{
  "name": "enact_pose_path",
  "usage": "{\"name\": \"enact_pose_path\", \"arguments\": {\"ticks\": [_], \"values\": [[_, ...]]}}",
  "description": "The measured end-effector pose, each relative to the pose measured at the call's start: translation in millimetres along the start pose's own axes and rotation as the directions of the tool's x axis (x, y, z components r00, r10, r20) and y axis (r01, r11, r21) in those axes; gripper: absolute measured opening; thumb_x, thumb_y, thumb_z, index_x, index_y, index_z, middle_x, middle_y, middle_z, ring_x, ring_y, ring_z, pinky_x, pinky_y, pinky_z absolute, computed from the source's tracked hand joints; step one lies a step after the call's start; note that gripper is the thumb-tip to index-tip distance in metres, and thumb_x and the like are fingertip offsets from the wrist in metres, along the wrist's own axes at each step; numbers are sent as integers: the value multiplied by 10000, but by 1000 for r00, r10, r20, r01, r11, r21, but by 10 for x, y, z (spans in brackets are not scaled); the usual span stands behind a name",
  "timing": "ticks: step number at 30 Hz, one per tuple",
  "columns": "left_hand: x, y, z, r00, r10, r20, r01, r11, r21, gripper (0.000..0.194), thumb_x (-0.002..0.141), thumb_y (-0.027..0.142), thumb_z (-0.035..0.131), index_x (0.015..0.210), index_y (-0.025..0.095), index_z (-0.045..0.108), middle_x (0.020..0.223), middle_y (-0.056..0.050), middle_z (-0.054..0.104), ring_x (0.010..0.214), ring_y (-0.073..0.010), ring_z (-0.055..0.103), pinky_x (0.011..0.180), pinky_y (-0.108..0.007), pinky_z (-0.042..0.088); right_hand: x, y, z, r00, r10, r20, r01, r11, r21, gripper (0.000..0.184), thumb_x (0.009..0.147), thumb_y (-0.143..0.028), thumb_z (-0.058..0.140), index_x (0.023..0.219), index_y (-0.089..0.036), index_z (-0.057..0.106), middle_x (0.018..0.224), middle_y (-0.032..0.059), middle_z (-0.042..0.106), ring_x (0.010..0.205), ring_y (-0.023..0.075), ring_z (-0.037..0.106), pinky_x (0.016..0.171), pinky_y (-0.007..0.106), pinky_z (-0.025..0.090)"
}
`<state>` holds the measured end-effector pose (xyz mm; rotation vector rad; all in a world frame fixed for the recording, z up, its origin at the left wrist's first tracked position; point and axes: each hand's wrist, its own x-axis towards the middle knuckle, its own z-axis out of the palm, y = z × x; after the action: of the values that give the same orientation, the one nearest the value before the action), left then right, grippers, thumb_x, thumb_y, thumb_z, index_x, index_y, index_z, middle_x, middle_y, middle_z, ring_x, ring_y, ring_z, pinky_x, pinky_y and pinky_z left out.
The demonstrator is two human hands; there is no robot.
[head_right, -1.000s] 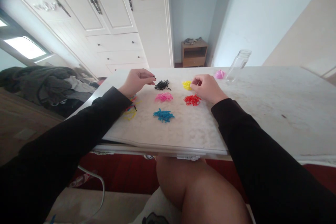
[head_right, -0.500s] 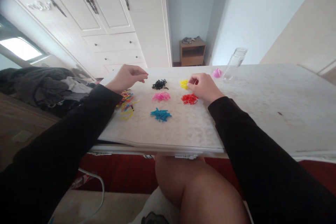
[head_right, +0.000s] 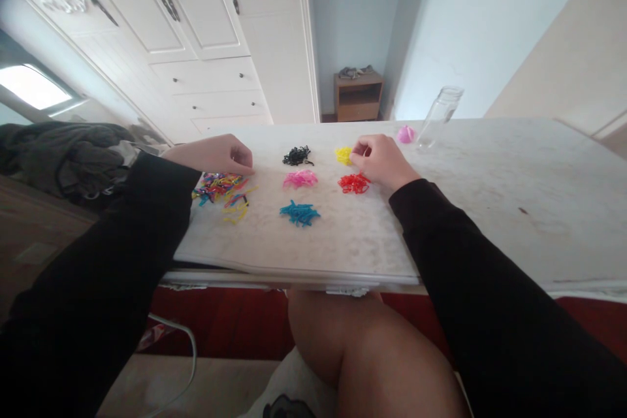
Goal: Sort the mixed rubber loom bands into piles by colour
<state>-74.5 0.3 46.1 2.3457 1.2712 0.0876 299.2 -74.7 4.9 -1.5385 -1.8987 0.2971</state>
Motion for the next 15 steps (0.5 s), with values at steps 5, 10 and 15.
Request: {"name": "enact_pose_path", "arguments": {"ticks": [5,10,15], "values": [[-38,126,19,993,87,83,-89,996,19,228,684,453,863,690,231,816,582,-5,686,527,-120,537,562,-267,348,4,3,8,1000,4,-4,-4,1000,-1,85,774,-232,675,694,-204,682,698,46,695,694,203,598,674,348,441],[-79,207,66,968,41,248,-31,999,-42,218,683,427,875,733,218,840,660,-30,759,591,-145,622,637,-269,446,5,-1,13,1000,6,-11,-6,1000,-6,89,768,-219,670,686,-188,683,681,36,685,673,189,589,674,339,424],[-105,217,72,955,43,292,-19,996,-85,152,712,369,830,704,217,830,662,-36,769,590,-161,647,594,-260,440,4,7,21,1000,7,-12,-7,1000,-4,84,763,-207,665,682,-190,680,688,42,698,675,193,602,683,342,434]]}}
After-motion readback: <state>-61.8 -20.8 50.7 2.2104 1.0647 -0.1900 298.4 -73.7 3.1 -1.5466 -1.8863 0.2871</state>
